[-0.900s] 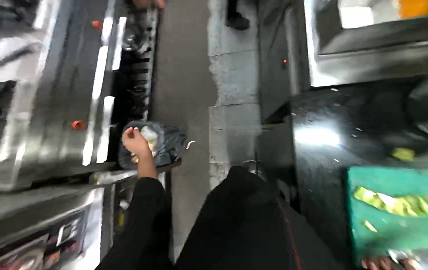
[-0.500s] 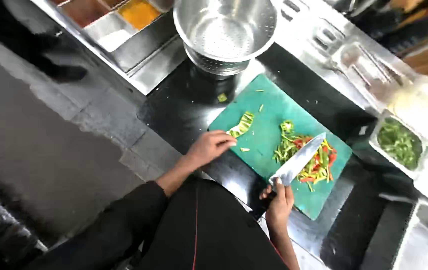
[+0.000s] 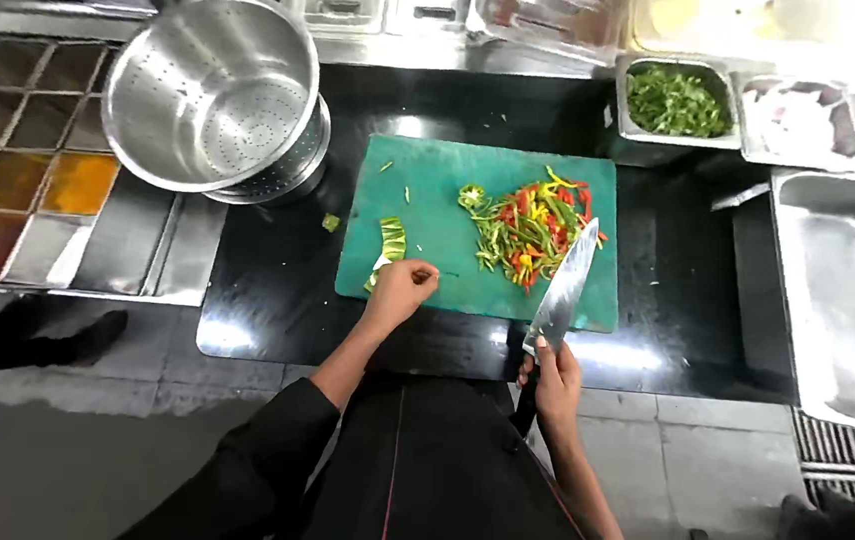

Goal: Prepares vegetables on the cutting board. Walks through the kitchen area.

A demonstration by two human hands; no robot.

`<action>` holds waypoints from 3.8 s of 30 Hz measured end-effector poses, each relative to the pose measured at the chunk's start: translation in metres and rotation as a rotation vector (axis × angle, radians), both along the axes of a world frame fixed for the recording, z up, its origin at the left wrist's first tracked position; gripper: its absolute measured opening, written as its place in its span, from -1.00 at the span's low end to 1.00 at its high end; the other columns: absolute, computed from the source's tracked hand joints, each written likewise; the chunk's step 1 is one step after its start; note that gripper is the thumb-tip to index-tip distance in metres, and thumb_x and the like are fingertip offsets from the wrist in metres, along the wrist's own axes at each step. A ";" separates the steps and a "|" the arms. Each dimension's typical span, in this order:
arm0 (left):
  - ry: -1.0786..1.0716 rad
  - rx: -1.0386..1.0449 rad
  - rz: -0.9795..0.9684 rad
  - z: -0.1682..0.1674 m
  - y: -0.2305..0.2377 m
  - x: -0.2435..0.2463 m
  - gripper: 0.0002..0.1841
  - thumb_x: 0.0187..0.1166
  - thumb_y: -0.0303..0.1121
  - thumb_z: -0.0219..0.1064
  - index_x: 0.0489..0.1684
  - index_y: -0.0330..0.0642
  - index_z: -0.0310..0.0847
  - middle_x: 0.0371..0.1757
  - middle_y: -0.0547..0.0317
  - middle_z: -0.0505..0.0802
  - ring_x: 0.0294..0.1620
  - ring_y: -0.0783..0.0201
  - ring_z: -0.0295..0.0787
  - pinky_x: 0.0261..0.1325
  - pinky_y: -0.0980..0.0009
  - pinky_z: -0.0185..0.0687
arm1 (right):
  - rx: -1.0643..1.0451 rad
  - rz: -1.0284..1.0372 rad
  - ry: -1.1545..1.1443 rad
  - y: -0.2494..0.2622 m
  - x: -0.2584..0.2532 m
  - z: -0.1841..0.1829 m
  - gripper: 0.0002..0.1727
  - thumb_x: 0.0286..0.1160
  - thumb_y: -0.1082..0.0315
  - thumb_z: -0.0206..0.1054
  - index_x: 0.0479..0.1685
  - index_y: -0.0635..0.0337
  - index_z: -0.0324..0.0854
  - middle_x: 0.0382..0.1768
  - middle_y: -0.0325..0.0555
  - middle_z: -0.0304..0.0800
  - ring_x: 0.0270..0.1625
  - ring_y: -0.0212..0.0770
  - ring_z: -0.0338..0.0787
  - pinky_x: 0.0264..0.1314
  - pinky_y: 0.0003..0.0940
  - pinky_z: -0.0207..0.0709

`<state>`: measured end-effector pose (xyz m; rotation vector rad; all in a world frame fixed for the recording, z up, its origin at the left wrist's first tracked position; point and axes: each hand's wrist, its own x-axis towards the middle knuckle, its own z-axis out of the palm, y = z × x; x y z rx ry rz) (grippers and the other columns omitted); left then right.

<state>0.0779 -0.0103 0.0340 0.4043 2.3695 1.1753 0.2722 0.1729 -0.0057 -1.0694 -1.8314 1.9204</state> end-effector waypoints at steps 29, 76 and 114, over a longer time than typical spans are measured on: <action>0.340 0.048 -0.072 -0.031 -0.069 -0.030 -0.67 0.51 -0.38 0.52 0.21 -0.24 0.79 0.24 -0.12 0.79 0.04 0.08 0.81 0.17 0.17 0.75 | 0.098 0.846 -0.417 0.034 -0.032 0.055 -0.71 0.82 0.11 0.10 -0.01 0.11 0.61 -0.63 -0.28 0.67 -0.63 -0.34 0.68 -0.51 -0.41 0.64; 0.349 0.165 0.206 -0.046 -0.055 -0.027 -0.74 0.50 -0.49 0.51 0.12 -0.23 0.79 0.17 -0.01 0.81 0.03 0.20 0.82 0.17 0.25 0.77 | -0.268 0.870 -0.194 -0.022 -0.073 0.016 -0.27 0.79 0.28 0.09 0.94 -0.04 -0.07 -0.35 -0.14 0.77 -0.66 -0.30 0.64 -0.67 -0.40 0.58; 0.285 0.308 0.169 -0.049 -0.062 -0.027 -0.57 0.62 -0.56 0.29 0.48 -0.27 0.49 0.17 -0.03 0.81 0.11 0.20 0.82 0.29 0.24 0.74 | -0.797 0.693 -0.082 -0.051 -0.123 0.021 -0.35 0.88 0.26 -0.12 0.92 -0.11 -0.16 -0.45 -0.15 0.60 -0.68 -0.38 0.53 -0.70 -0.53 0.47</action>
